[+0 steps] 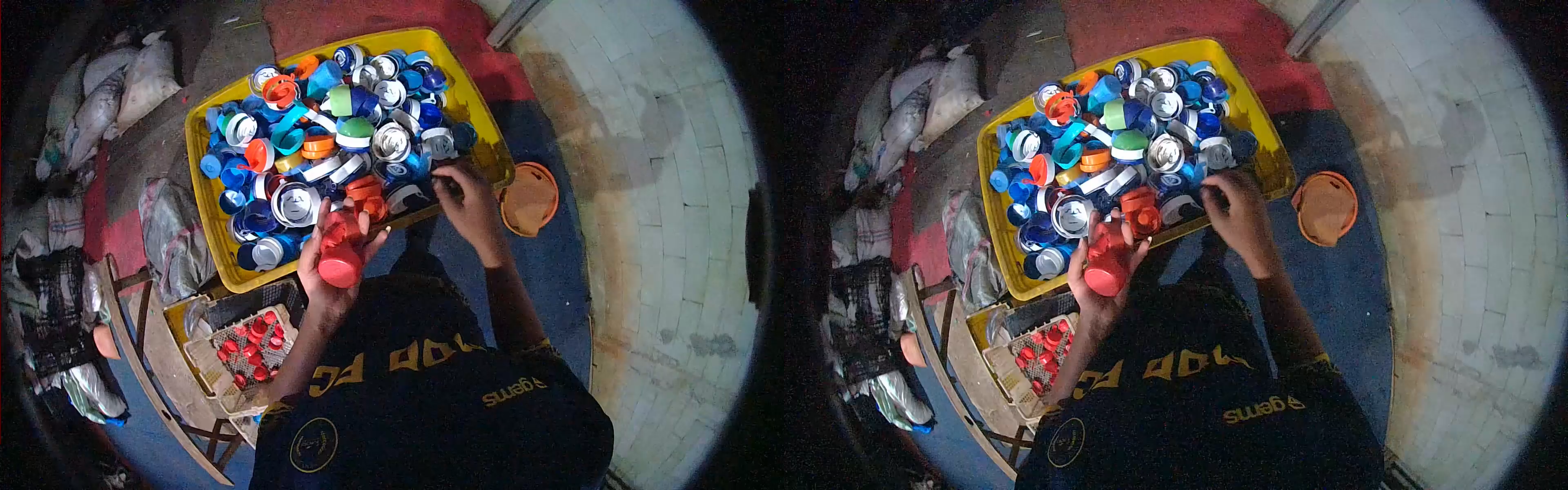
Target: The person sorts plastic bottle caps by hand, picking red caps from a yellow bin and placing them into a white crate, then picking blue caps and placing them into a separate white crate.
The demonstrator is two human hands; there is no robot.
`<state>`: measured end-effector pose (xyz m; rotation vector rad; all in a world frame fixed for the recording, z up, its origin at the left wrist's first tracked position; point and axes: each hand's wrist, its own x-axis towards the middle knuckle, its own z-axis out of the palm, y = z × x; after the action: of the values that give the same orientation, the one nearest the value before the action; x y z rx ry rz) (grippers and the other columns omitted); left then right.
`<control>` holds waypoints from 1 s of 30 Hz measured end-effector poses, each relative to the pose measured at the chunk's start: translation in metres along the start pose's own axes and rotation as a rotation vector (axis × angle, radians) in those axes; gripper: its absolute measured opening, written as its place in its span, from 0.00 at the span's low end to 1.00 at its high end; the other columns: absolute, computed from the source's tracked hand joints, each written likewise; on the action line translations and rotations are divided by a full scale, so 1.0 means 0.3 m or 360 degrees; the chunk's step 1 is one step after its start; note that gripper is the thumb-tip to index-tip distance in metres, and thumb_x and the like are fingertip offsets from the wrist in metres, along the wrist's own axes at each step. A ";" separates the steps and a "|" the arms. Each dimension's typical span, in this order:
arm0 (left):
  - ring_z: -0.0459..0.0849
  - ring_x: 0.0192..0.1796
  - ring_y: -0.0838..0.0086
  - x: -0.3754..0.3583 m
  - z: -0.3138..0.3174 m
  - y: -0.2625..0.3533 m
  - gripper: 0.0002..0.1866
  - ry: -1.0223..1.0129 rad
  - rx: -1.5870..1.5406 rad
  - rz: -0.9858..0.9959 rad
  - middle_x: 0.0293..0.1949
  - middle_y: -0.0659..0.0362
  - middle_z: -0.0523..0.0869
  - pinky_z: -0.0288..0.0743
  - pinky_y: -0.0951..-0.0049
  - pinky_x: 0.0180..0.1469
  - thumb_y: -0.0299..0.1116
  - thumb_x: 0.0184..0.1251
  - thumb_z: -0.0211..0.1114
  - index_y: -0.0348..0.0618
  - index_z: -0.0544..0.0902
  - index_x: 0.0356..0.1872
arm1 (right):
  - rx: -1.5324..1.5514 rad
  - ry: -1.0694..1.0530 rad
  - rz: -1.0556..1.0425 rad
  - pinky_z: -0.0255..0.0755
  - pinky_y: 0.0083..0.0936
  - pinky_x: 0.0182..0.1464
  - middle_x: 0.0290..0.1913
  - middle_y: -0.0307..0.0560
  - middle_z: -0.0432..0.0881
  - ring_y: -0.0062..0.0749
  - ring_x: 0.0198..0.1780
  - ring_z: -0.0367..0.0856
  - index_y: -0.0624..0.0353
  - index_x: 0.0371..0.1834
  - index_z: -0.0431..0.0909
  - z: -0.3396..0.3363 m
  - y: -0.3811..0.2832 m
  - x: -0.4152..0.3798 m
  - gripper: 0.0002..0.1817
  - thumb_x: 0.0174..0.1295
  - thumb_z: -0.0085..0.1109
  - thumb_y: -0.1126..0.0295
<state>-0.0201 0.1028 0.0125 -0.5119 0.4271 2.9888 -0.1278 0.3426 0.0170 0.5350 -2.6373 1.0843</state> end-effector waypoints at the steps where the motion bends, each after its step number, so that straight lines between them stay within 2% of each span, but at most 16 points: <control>1: 0.79 0.67 0.57 0.000 -0.001 -0.024 0.31 0.0013 -0.0030 0.0024 0.70 0.53 0.74 0.71 0.37 0.69 0.49 0.75 0.58 0.55 0.66 0.76 | -0.0066 -0.0038 -0.0038 0.77 0.36 0.42 0.38 0.48 0.83 0.42 0.39 0.83 0.59 0.44 0.83 -0.014 0.059 0.024 0.08 0.61 0.67 0.75; 3: 0.80 0.66 0.58 0.011 0.008 -0.079 0.29 -0.0004 -0.0129 0.0083 0.69 0.52 0.75 0.72 0.39 0.69 0.48 0.75 0.59 0.55 0.69 0.74 | -0.0198 -0.0114 -0.0136 0.77 0.41 0.45 0.39 0.50 0.82 0.49 0.42 0.83 0.60 0.41 0.84 -0.039 0.167 0.086 0.07 0.59 0.67 0.76; 4: 0.80 0.65 0.57 0.015 0.014 -0.111 0.28 -0.0024 -0.0198 0.0116 0.69 0.52 0.75 0.72 0.39 0.69 0.46 0.76 0.59 0.55 0.69 0.74 | -0.0080 -0.0134 -0.0131 0.76 0.42 0.50 0.40 0.51 0.82 0.50 0.47 0.81 0.59 0.39 0.85 -0.041 0.213 0.114 0.06 0.58 0.67 0.75; 7: 0.79 0.67 0.54 0.012 0.036 -0.216 0.26 0.0076 -0.0374 0.0268 0.69 0.49 0.76 0.72 0.41 0.70 0.41 0.77 0.59 0.51 0.72 0.73 | -0.0172 -0.0293 -0.0371 0.73 0.44 0.53 0.43 0.49 0.81 0.50 0.51 0.79 0.56 0.41 0.87 0.009 0.320 0.211 0.09 0.57 0.69 0.72; 8: 0.79 0.68 0.54 0.010 0.039 -0.259 0.26 0.0060 -0.0466 0.0303 0.68 0.48 0.76 0.72 0.42 0.70 0.41 0.77 0.59 0.50 0.71 0.73 | -0.0274 -0.0281 -0.0500 0.72 0.41 0.54 0.40 0.45 0.81 0.46 0.50 0.78 0.53 0.44 0.89 0.029 0.339 0.234 0.12 0.55 0.70 0.72; 11: 0.79 0.67 0.55 0.013 0.076 -0.376 0.27 0.0019 -0.0569 0.0412 0.69 0.49 0.76 0.71 0.43 0.71 0.41 0.76 0.59 0.51 0.71 0.73 | -0.0414 -0.0426 -0.0590 0.66 0.45 0.58 0.51 0.41 0.77 0.43 0.58 0.70 0.48 0.49 0.89 0.071 0.355 0.293 0.17 0.55 0.69 0.72; 14: 0.79 0.67 0.56 -0.006 0.099 -0.475 0.27 0.0055 -0.0602 0.0500 0.68 0.50 0.76 0.72 0.44 0.70 0.41 0.75 0.60 0.52 0.71 0.73 | -0.0439 -0.0587 -0.0702 0.61 0.48 0.58 0.57 0.42 0.74 0.45 0.61 0.67 0.46 0.51 0.88 0.112 0.362 0.363 0.19 0.55 0.69 0.72; 18: 0.79 0.67 0.58 -0.032 0.132 -0.559 0.28 0.0151 -0.0562 0.0601 0.68 0.52 0.76 0.71 0.45 0.71 0.42 0.74 0.61 0.52 0.71 0.73 | -0.0490 -0.0759 -0.0832 0.58 0.56 0.61 0.61 0.47 0.69 0.47 0.66 0.63 0.50 0.49 0.89 0.146 0.357 0.411 0.18 0.52 0.72 0.70; 21: 0.79 0.67 0.58 -0.059 0.126 -0.594 0.28 0.0246 -0.0523 0.0654 0.68 0.53 0.77 0.71 0.45 0.71 0.43 0.74 0.62 0.52 0.71 0.72 | -0.0636 -0.0964 -0.0848 0.57 0.57 0.60 0.61 0.46 0.69 0.46 0.67 0.62 0.52 0.48 0.89 0.152 0.342 0.454 0.18 0.51 0.73 0.70; 25: 0.79 0.67 0.58 -0.082 0.111 -0.591 0.27 0.0297 -0.0514 0.0721 0.68 0.53 0.77 0.72 0.46 0.71 0.43 0.73 0.62 0.52 0.72 0.71 | -0.0709 -0.0941 -0.1038 0.57 0.55 0.60 0.65 0.45 0.69 0.45 0.68 0.62 0.54 0.43 0.89 0.198 0.352 0.494 0.17 0.47 0.75 0.69; 26: 0.79 0.66 0.58 -0.087 0.109 -0.586 0.27 0.0300 -0.0519 0.0730 0.68 0.53 0.77 0.72 0.46 0.71 0.43 0.73 0.62 0.52 0.72 0.71 | -0.0716 -0.1039 -0.1001 0.57 0.54 0.61 0.68 0.44 0.69 0.45 0.68 0.62 0.55 0.41 0.90 0.200 0.355 0.506 0.17 0.45 0.76 0.69; 30: 0.79 0.66 0.58 -0.080 0.114 -0.551 0.27 0.0275 -0.0582 0.0729 0.68 0.54 0.77 0.72 0.46 0.71 0.42 0.73 0.63 0.51 0.72 0.71 | -0.0523 -0.1020 -0.0994 0.56 0.50 0.63 0.67 0.42 0.70 0.44 0.69 0.62 0.53 0.48 0.90 0.170 0.371 0.533 0.24 0.43 0.80 0.63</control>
<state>0.0122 0.2703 0.0090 -0.8037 -0.0064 3.5027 -0.3232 0.3406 -0.0317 1.6974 -2.7011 0.3029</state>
